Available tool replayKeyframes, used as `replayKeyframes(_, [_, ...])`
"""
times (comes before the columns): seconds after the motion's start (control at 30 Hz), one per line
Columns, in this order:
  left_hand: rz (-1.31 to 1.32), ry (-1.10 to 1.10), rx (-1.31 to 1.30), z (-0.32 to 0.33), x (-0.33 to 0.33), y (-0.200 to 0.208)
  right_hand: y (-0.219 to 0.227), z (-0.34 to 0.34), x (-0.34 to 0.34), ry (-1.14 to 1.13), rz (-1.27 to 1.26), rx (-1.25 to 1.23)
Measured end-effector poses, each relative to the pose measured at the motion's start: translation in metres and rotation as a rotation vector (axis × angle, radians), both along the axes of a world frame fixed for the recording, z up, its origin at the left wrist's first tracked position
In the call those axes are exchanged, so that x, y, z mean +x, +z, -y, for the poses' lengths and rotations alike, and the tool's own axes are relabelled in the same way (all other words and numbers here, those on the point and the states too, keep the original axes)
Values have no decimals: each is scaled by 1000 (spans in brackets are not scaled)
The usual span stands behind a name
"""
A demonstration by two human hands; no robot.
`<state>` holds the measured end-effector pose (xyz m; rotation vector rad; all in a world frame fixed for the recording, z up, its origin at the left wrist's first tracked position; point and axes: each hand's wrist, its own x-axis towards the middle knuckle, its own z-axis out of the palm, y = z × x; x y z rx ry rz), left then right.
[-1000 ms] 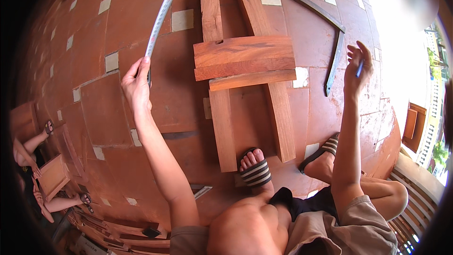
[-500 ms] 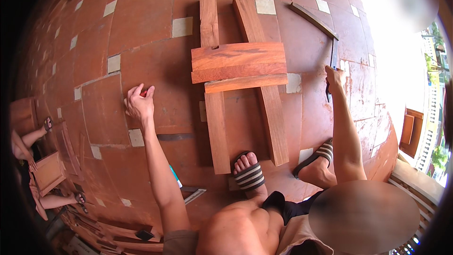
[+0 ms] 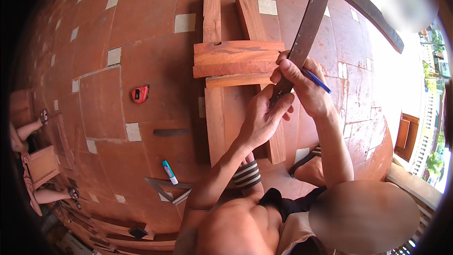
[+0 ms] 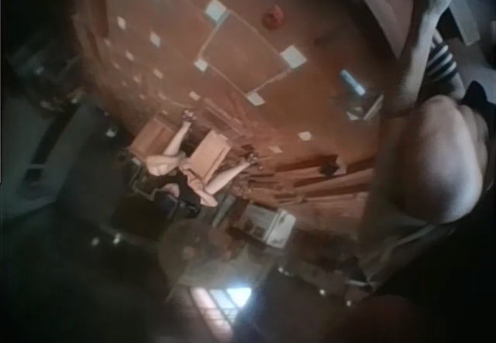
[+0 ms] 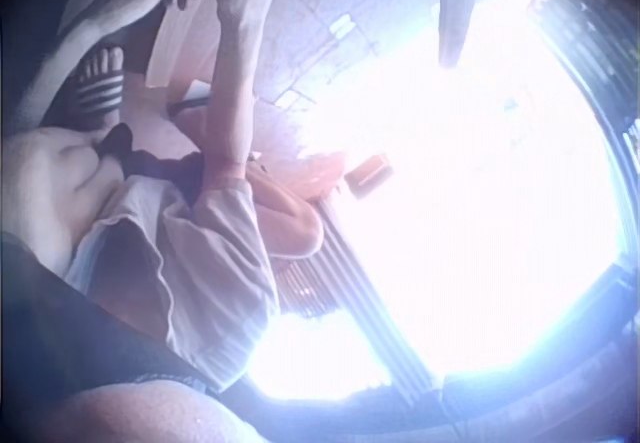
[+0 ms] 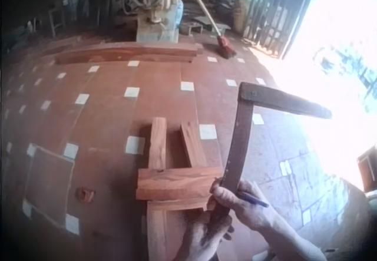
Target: The person sits on the floor and uses a tape measure and a square ruler to measure and mark several wooden planks with a pen. They repeatedly align the tools, mark measurements, and adjust the wood pieces on the tiled floor.
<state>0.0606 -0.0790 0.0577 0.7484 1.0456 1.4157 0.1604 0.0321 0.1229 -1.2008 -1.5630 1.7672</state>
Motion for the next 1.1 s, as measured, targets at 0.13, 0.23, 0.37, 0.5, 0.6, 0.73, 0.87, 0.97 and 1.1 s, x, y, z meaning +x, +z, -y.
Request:
replayKeyframes(0.13, [135,2,-111,22,-6,4,17,-4,5,362,706,613])
replayKeyframes(0.23, [-20,121,-172,46,-8,-12,17,-23,-2,-82,695,1219])
replayKeyframes(0.37, [19,155,-318,62,-7,-21,-24,-98,5,19,634,1495])
replayKeyframes(0.5, [68,165,-348,75,-7,-38,-51,-125,-4,297,539,1017])
replayKeyframes(0.6, [65,85,-356,75,-18,-52,-60,-129,-14,408,509,1045])
replayKeyframes(0.73, [57,190,-285,53,-36,-71,-77,-128,-28,429,433,934])
replayKeyframes(0.87, [77,238,-399,38,-48,-76,-83,-125,-43,472,452,869])
replayKeyframes(0.97, [117,273,-391,29,-51,-81,-88,-126,-47,480,495,867])
replayKeyframes(1.1, [148,309,-377,24,-53,-85,-87,-122,-51,507,524,837])
